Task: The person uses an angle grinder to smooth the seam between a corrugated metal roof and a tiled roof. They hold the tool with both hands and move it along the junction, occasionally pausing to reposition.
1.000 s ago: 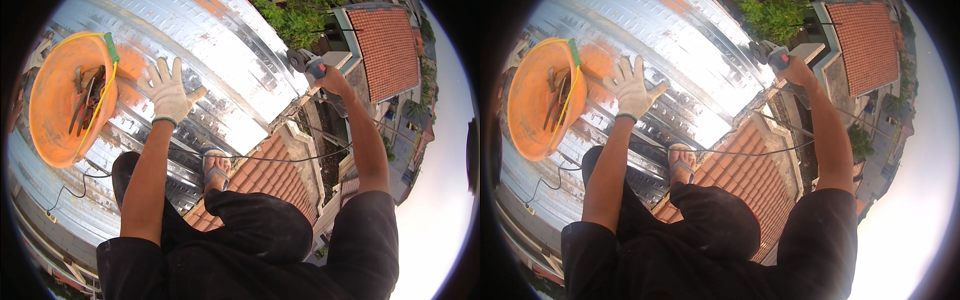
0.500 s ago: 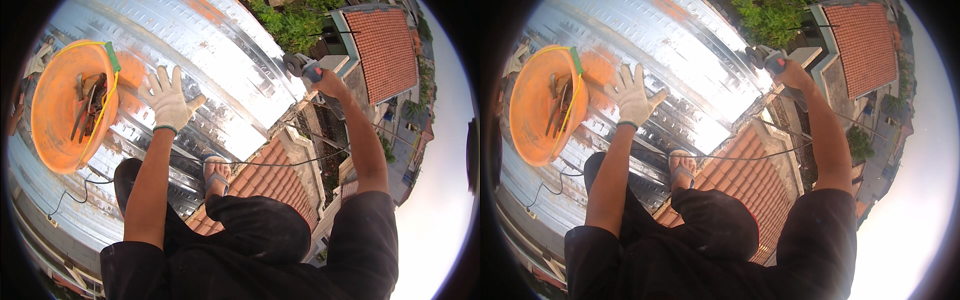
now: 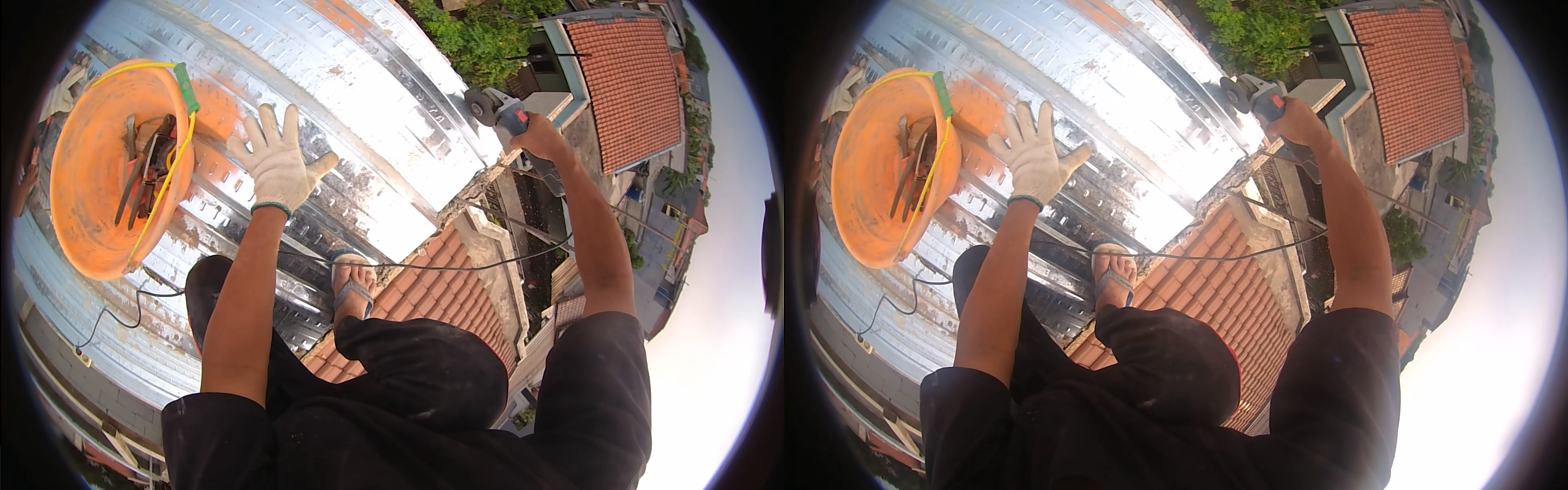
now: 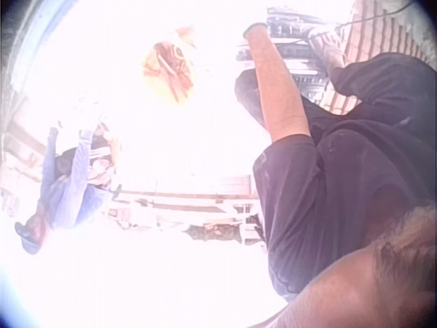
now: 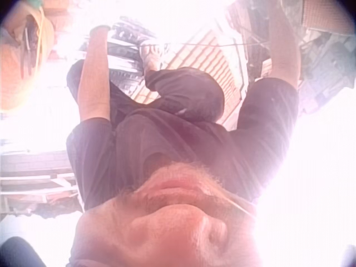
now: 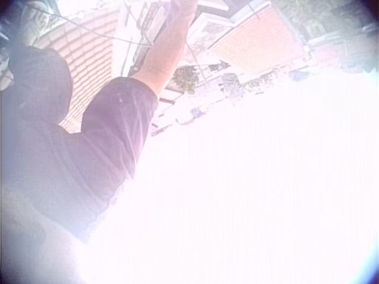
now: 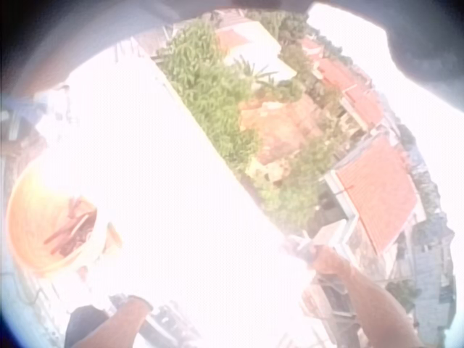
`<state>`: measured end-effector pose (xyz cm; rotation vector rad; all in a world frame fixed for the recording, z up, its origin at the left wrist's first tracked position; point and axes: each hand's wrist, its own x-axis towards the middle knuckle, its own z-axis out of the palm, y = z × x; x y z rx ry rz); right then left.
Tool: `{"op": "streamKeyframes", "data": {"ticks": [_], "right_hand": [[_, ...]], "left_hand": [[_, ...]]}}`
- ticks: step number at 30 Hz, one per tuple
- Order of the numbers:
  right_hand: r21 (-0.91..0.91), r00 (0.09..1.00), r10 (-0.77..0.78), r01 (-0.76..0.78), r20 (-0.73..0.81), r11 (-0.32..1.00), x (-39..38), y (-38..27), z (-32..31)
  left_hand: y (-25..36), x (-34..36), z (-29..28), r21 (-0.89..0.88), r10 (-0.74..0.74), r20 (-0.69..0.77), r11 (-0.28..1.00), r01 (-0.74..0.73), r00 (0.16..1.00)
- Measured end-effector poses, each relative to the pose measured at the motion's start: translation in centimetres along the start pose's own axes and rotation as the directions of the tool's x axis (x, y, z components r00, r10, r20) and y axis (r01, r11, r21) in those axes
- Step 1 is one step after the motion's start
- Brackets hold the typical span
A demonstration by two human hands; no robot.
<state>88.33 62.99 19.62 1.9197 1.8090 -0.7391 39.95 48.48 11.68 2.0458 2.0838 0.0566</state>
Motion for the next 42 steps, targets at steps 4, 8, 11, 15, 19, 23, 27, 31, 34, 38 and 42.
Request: {"op": "streamKeyframes", "data": {"ticks": [4,8,11,15,19,23,27,31,34,38,42], "right_hand": [[-0.016,1.0,0.024,-0.024,0.003,1.0,-0.1,-0.9,-0.3],[-0.004,1.0,0.02,-0.02,0.006,1.0,0.1,-0.4,-0.2],[0.0,1.0,0.002,-0.002,-0.007,1.0,0.1,-0.6,-0.1],[0.008,1.0,-0.011,0.011,-0.019,1.0,1.3,-1.2,-0.1],[-0.016,0.999,-0.018,0.018,-0.031,1.0,1.9,-1.6,-0.4],[0.013,0.997,-0.034,0.035,-0.063,0.999,2.1,-0.8,0.3],[0.061,0.998,-0.042,0.045,-0.043,0.997,2.4,-1.1,0.2],[0.063,0.999,-0.041,0.043,-0.031,0.997,2.8,-0.4,0.2],[-0.013,0.997,-0.029,0.028,-0.078,1.0,3.5,0.7,0.7],[-0.021,1.0,0.015,-0.015,0.009,1.0,2.9,-1.9,-0.4],[-0.016,1.0,-0.008,0.008,-0.001,1.0,2.2,-1.6,-0.4]], "left_hand": [[0.0,0.1,-0.3,0.011,-0.008,0.028,1.0,0.008,1.0],[0.1,0.1,-0.1,0.009,0.0,0.013,1.0,-0.001,1.0],[0.1,0.0,-0.2,0.021,0.001,0.014,1.0,-0.002,1.0],[0.2,0.1,-0.2,0.017,-0.002,0.003,1.0,0.002,1.0],[0.1,0.1,-0.3,0.01,0.001,0.017,1.0,-0.001,1.0],[0.2,0.1,-0.5,0.014,0.005,0.018,1.0,-0.005,1.0],[0.3,0.3,-0.7,0.041,-0.009,0.052,0.999,0.007,0.999],[0.8,0.4,-1.0,0.014,-0.005,0.082,1.0,0.004,0.997],[0.7,0.4,-0.3,0.002,0.004,0.042,1.0,-0.005,0.999],[0.1,0.1,-0.4,-0.02,-0.002,0.033,1.0,0.002,0.999],[0.3,0.2,-0.4,-0.028,0.011,0.025,1.0,-0.011,1.0]]}}
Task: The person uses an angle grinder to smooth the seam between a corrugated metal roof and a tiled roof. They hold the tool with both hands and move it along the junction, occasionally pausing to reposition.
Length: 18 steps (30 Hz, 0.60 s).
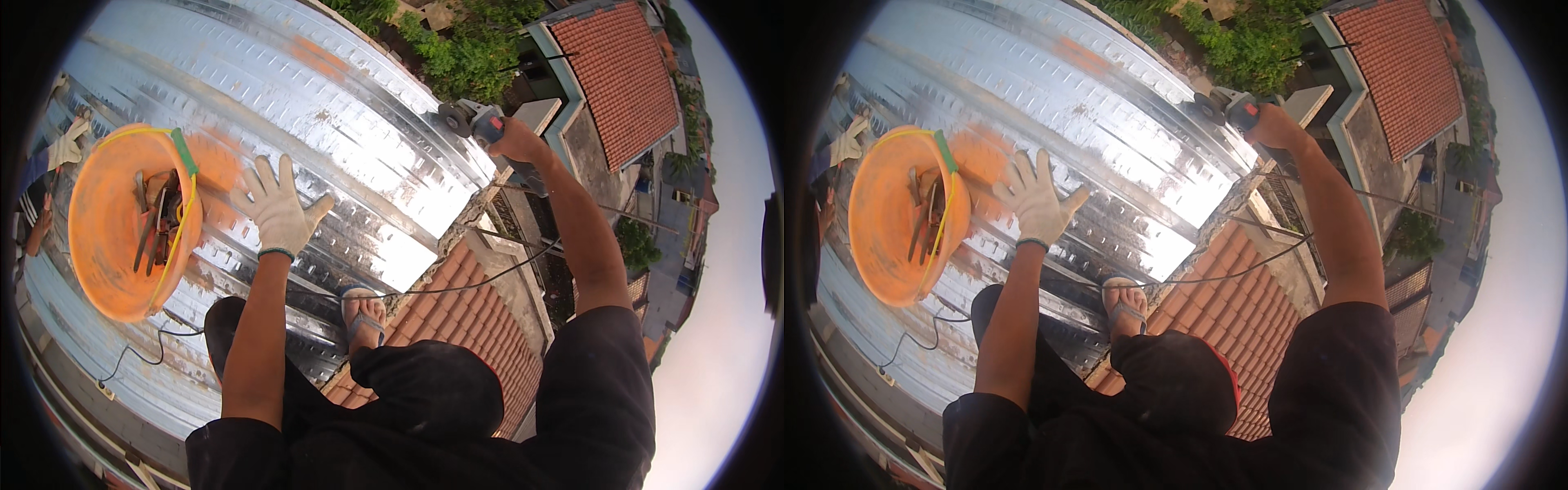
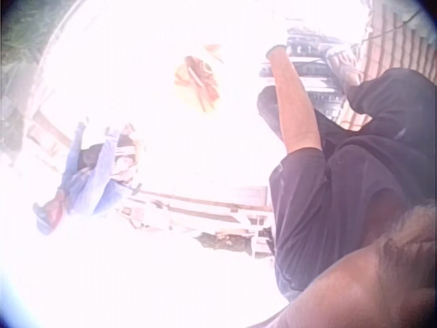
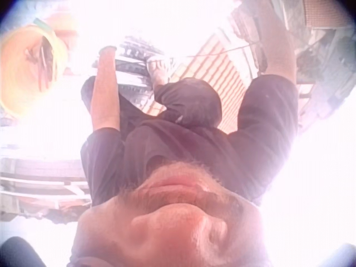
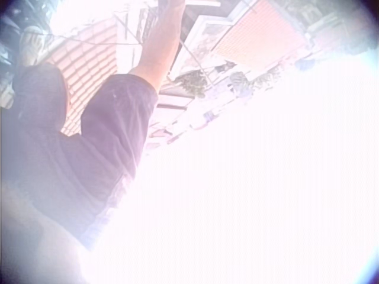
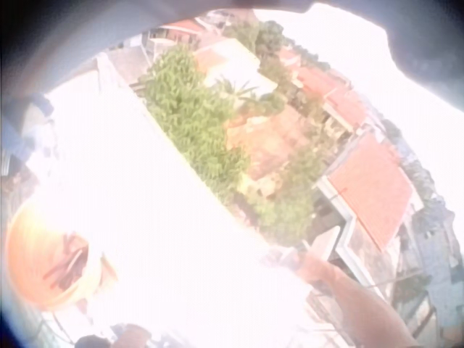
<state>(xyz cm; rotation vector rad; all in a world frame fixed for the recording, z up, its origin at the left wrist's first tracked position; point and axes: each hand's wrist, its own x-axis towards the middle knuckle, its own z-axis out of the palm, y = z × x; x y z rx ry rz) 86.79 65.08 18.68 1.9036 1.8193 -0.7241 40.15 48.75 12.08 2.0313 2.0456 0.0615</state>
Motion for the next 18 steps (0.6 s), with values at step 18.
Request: {"op": "streamKeyframes", "data": {"ticks": [18], "right_hand": [[0.017,0.997,-0.046,0.048,-0.059,0.999,2.5,0.2,0.8]], "left_hand": [[0.2,0.1,0.2,0.067,-0.022,0.017,0.998,0.021,1.0]]}}
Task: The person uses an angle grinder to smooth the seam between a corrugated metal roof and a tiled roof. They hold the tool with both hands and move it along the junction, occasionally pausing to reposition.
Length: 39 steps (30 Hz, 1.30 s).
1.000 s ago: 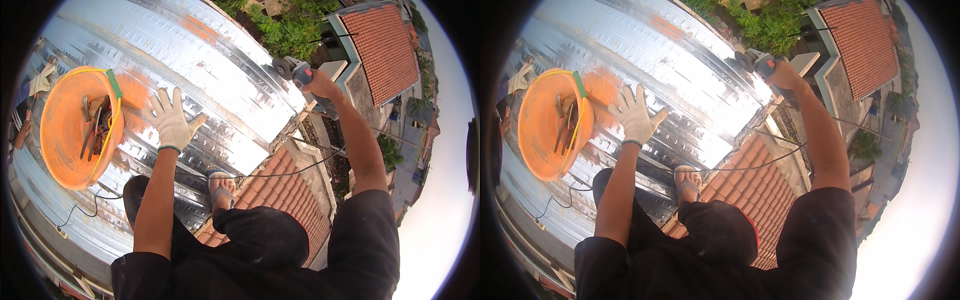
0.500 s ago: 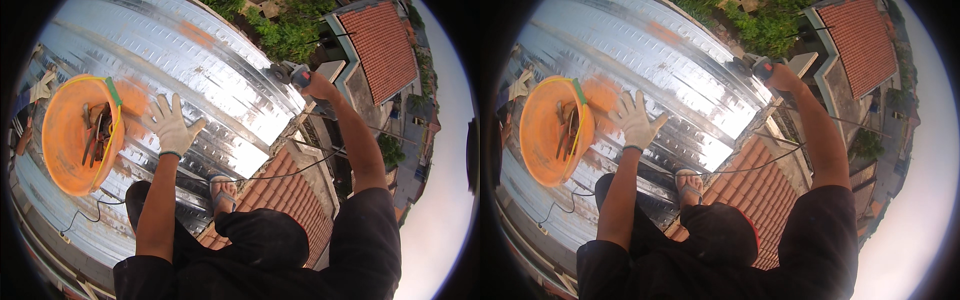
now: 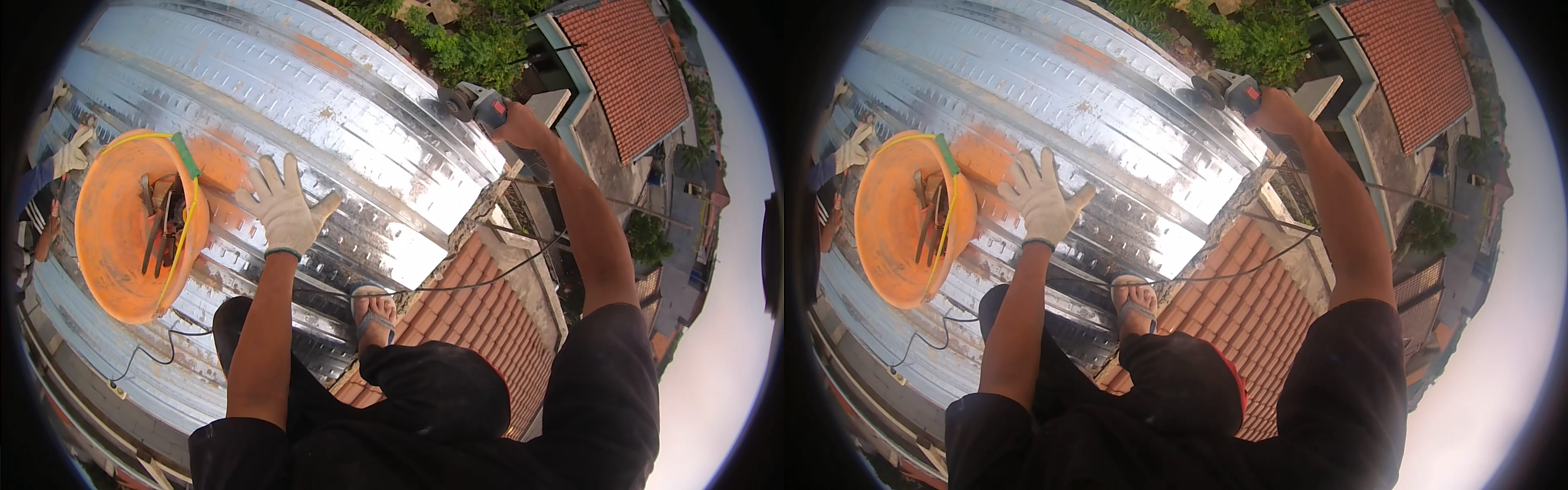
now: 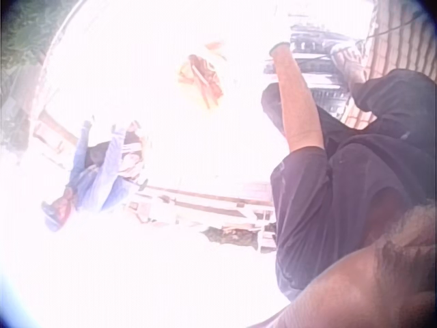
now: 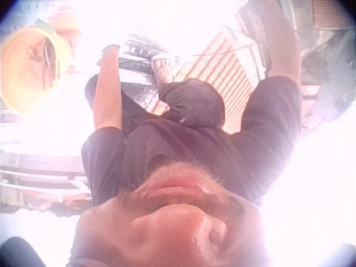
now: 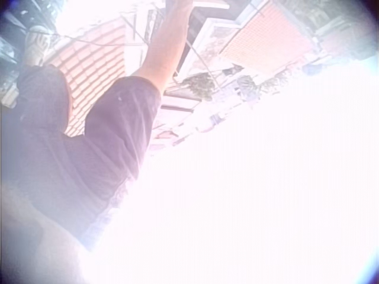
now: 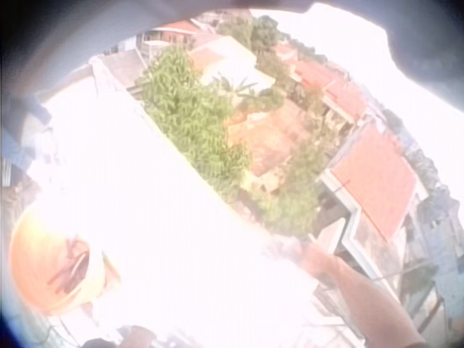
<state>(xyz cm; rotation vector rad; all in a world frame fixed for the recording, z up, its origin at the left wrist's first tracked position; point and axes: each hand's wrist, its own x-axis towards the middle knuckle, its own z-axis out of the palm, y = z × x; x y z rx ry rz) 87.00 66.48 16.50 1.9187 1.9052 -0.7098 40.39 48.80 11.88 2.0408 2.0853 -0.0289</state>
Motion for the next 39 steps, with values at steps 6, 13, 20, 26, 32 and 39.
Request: {"op": "streamKeyframes", "data": {"ticks": [6,13,20,26,32,39], "right_hand": [[-0.018,0.999,0.0,-0.001,-0.053,1.0,0.8,-0.9,0.3],[0.14,0.999,0.041,-0.039,-0.013,0.989,-1.0,0.7,0.1],[0.179,0.999,0.021,-0.014,-0.034,0.984,-2.5,2.8,1.2],[0.145,1.0,0.008,-0.004,-0.024,0.989,-3.2,0.8,0.0],[0.218,1.0,0.0,0.007,-0.031,0.976,-1.5,1.6,1.0],[0.208,0.999,-0.031,0.033,-0.01,0.978,-0.6,-0.4,-0.2]], "left_hand": [[-0.1,0.0,-0.1,-0.005,0.006,0.01,1.0,-0.006,1.0],[0.1,0.1,0.3,-0.007,0.024,-0.042,1.0,-0.025,0.999],[1.2,0.5,-0.7,0.103,-0.002,0.057,0.995,-0.004,0.998],[1.3,0.3,-1.4,0.135,-0.037,0.099,0.991,0.024,0.994],[1.8,0.7,-1.2,0.082,-0.027,0.113,0.996,0.018,0.993],[1.2,0.2,0.0,0.18,0.011,0.003,0.984,-0.011,1.0]]}}
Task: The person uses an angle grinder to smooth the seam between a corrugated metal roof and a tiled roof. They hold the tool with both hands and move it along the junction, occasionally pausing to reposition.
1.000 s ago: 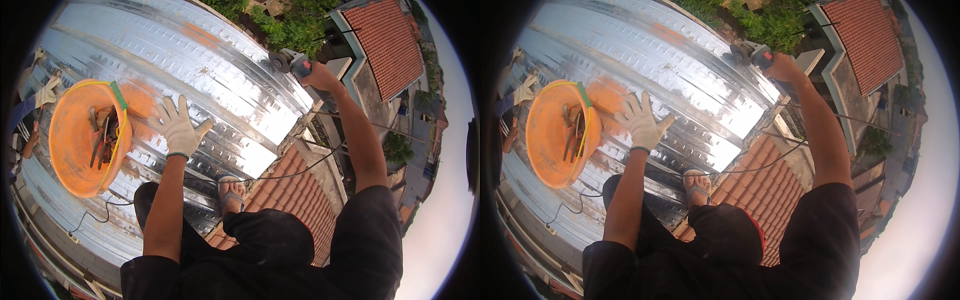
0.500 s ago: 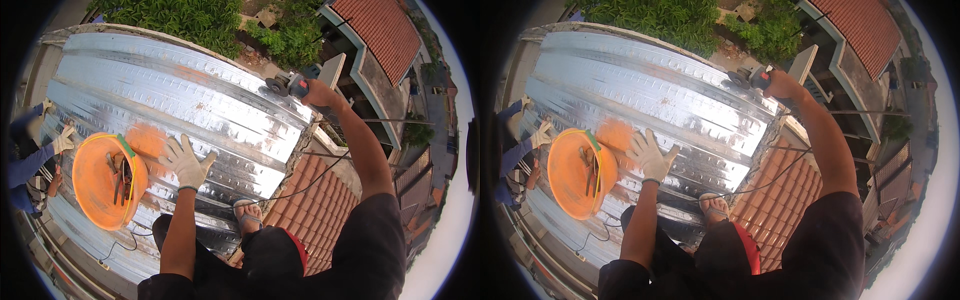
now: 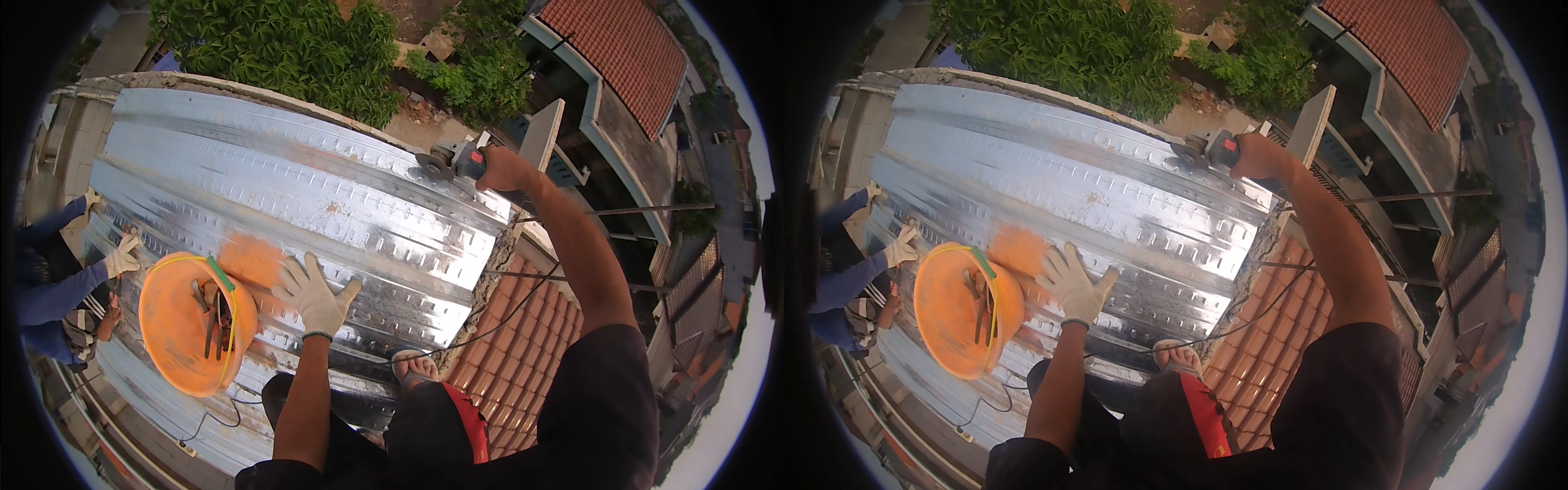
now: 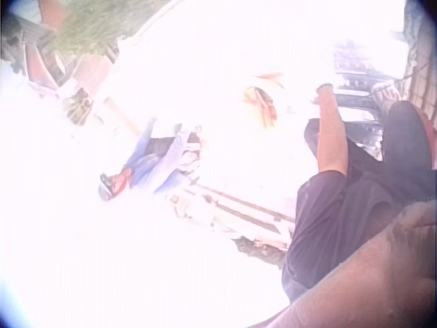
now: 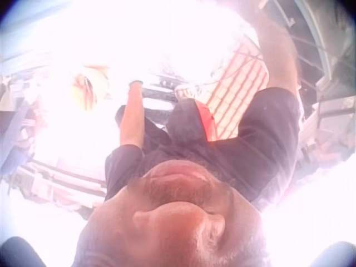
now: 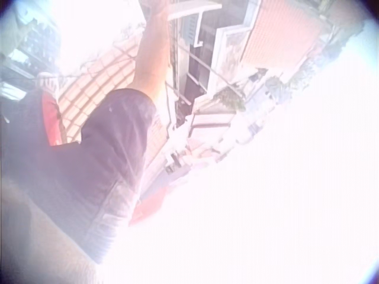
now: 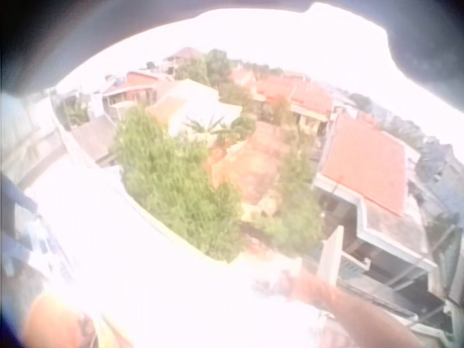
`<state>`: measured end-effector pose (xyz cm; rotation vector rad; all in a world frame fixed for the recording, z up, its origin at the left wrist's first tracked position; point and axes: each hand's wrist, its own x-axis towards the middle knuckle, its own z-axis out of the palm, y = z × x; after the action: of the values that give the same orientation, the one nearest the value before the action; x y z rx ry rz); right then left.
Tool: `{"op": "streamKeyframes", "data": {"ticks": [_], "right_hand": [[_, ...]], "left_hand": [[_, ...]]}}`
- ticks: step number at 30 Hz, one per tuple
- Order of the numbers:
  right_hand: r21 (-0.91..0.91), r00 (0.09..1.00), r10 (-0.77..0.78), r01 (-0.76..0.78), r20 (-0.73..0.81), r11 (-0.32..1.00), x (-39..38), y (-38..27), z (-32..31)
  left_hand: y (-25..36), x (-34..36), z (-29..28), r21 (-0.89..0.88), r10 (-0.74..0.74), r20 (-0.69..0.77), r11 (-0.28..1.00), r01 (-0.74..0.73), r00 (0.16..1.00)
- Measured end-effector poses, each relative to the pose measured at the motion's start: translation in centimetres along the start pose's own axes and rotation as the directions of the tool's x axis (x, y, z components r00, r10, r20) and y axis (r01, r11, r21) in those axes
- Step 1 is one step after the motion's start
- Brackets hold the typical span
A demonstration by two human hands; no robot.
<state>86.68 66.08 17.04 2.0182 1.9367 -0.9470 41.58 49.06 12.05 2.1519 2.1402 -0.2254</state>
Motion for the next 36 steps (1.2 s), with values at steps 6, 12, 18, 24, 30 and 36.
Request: {"op": "streamKeyframes", "data": {"ticks": [6,12,18,24,30,36], "right_hand": [[0.124,0.993,0.007,0.008,-0.12,0.992,-1.1,2.7,0.8],[0.449,0.974,0.171,-0.087,-0.151,0.889,-7.9,1.3,0.8],[0.387,0.989,0.135,-0.104,-0.055,0.916,-7.4,0.5,0.2],[0.308,0.982,0.18,-0.191,0.064,0.932,-8.9,0.2,-3.6],[-0.102,0.984,0.172,-0.166,0.052,0.981,-12.0,0.8,-5.1],[-0.317,0.955,0.272,-0.223,0.12,0.922,-13.2,2.9,-2.2]], "left_hand": [[0.4,0.7,-1.5,-0.074,-0.013,0.077,0.997,0.019,0.997],[0.2,0.5,-1.3,-0.073,-0.011,0.135,0.997,0.021,0.991],[-0.8,-0.2,1.2,-0.074,0.005,0.1,0.997,0.003,0.995],[-0.5,-0.1,2.0,-0.036,0.06,-0.038,0.998,-0.061,0.998],[-0.5,0.0,-0.5,-0.111,0.022,0.075,0.994,-0.013,0.997],[-0.9,-0.2,0.3,-0.132,0.031,-0.001,0.991,-0.031,1.0]]}}
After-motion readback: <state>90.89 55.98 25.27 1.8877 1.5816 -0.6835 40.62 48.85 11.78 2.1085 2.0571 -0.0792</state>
